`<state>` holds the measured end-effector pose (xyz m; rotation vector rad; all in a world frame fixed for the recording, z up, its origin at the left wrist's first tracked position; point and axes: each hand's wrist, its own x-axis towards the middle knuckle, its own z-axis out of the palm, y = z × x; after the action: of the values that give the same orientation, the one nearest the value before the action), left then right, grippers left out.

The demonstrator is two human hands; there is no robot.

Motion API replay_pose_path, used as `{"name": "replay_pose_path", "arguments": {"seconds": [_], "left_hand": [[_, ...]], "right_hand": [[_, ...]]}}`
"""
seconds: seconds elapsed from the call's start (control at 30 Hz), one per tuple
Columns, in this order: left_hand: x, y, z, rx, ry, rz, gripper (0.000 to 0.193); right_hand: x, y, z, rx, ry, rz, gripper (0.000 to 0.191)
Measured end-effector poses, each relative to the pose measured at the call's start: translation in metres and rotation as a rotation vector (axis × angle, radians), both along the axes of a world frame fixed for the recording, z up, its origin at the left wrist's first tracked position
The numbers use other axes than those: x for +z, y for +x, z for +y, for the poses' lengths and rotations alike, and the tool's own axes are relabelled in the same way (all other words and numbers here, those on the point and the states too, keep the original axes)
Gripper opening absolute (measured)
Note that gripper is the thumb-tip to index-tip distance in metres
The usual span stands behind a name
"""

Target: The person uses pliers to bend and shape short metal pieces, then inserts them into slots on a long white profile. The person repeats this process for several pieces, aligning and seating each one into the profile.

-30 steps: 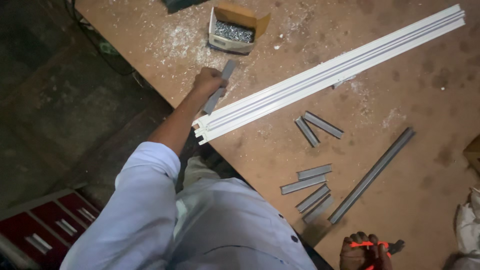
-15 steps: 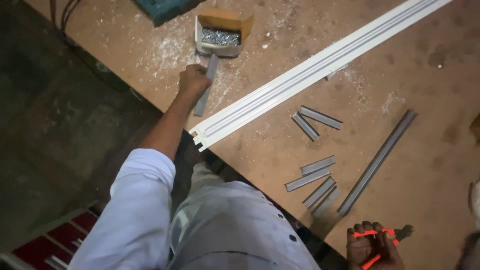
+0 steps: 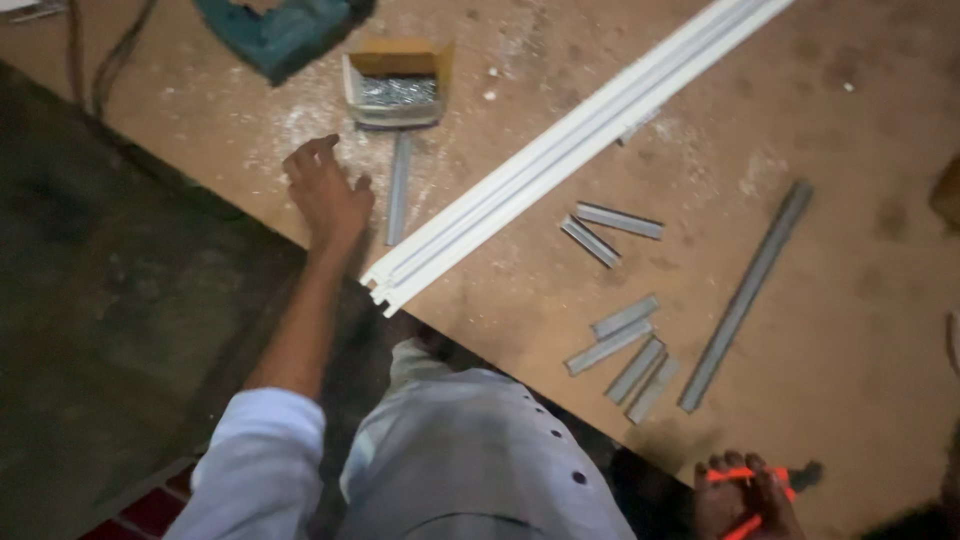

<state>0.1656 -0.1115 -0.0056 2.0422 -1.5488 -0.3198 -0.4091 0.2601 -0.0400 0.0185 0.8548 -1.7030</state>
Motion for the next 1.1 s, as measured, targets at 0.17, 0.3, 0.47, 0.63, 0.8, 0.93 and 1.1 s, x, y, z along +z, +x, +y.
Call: {"name": "replay_pose_path", "arguments": {"seconds": [0.17,0.3,0.47,0.63,0.8,0.93,1.1], "left_hand": [[-0.008,-0.055,0.019,-0.238,-0.155,0.185,0.041],[-0.021,-0.126,0.025,-0.448,-0.099,0.112,0.037],[-0.033,-0.212,0.043,-0.794,-0.075,0.100,0.045],[-0.044,-0.256,0.044,-0.988,-0.136,0.075,0.059],[-0.050,-0.277,0.028,-1.008,-0.049,-0.094,0.054],[-0.048,-0.279,0.017,-1.075,-0.030,-0.170,0.047],[-0.045,-0.284,0.020,-1.105,-0.023,-0.133,0.027]], "right_hand": [[0.045,0.035,-0.022,-0.190,0.143,0.122,0.017],[0.063,0.047,-0.042,-0.228,0.067,0.109,0.010],[0.064,0.044,-0.022,-0.239,0.089,0.090,0.023],[0.052,0.049,0.008,-0.396,0.083,0.148,0.021],[0.056,0.053,0.036,-0.432,0.187,0.097,0.024],[0.060,0.052,0.042,-0.452,0.169,0.093,0.023],[0.067,0.049,0.037,-0.449,0.192,0.128,0.020]]}}
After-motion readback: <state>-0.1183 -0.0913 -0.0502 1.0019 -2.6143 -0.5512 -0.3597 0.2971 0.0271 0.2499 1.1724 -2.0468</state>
